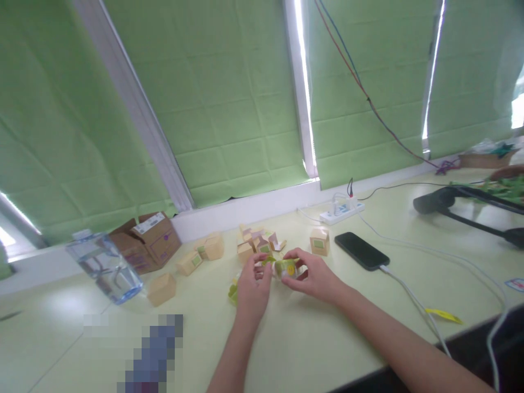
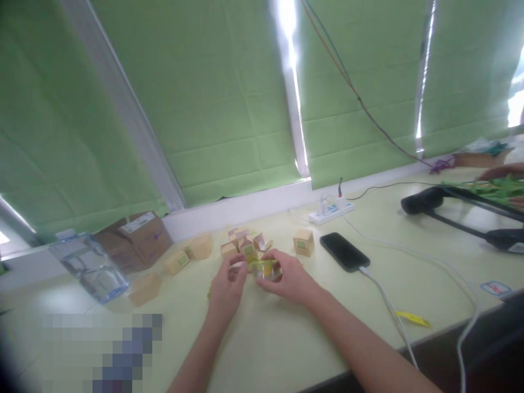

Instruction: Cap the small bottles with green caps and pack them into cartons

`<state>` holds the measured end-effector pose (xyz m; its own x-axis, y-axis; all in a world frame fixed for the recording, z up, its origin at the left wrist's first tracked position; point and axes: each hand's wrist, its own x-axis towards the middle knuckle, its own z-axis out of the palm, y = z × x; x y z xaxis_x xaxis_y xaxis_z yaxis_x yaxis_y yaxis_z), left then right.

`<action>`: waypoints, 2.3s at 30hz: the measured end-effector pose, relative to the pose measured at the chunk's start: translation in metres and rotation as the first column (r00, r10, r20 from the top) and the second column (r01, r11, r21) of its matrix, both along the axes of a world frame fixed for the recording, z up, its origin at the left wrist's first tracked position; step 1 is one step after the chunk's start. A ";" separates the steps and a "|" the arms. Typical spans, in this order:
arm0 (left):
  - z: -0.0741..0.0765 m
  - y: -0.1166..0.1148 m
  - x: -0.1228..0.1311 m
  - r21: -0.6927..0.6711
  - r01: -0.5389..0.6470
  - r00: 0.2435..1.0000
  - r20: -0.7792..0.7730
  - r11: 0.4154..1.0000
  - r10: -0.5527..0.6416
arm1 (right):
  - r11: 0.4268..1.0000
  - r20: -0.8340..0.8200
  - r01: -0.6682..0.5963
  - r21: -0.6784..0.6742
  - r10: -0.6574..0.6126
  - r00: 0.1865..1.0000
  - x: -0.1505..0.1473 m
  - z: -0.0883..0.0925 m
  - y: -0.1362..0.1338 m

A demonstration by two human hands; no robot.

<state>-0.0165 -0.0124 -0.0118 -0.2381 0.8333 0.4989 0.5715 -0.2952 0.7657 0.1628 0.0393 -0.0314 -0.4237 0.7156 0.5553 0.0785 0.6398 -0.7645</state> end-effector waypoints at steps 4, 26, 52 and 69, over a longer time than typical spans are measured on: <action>0.018 0.023 -0.017 0.089 -0.154 0.918 -0.356 0.984 0.176 | 1.000 -0.003 0.018 0.017 -0.018 1.000 0.001 0.001 0.001; 0.048 0.088 -0.039 -0.140 -0.330 0.443 -0.896 0.934 0.022 | 1.000 0.012 0.017 0.022 -0.018 1.000 0.002 0.001 0.002; 0.073 0.008 -0.008 -0.153 -0.017 0.720 -0.688 0.988 -0.094 | 0.996 -0.286 0.093 -0.005 -0.090 0.954 0.008 0.009 0.003; 0.033 -0.026 0.017 -0.010 0.149 0.831 -0.541 0.989 -0.131 | 0.996 -0.301 0.022 0.088 0.006 0.954 0.013 0.012 -0.001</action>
<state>0.0003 -0.0383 0.0213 0.1940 0.8189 0.5401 0.8411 -0.4222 0.3381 0.1761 0.0387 -0.0193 -0.2218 0.6603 0.7175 -0.1409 0.7064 -0.6936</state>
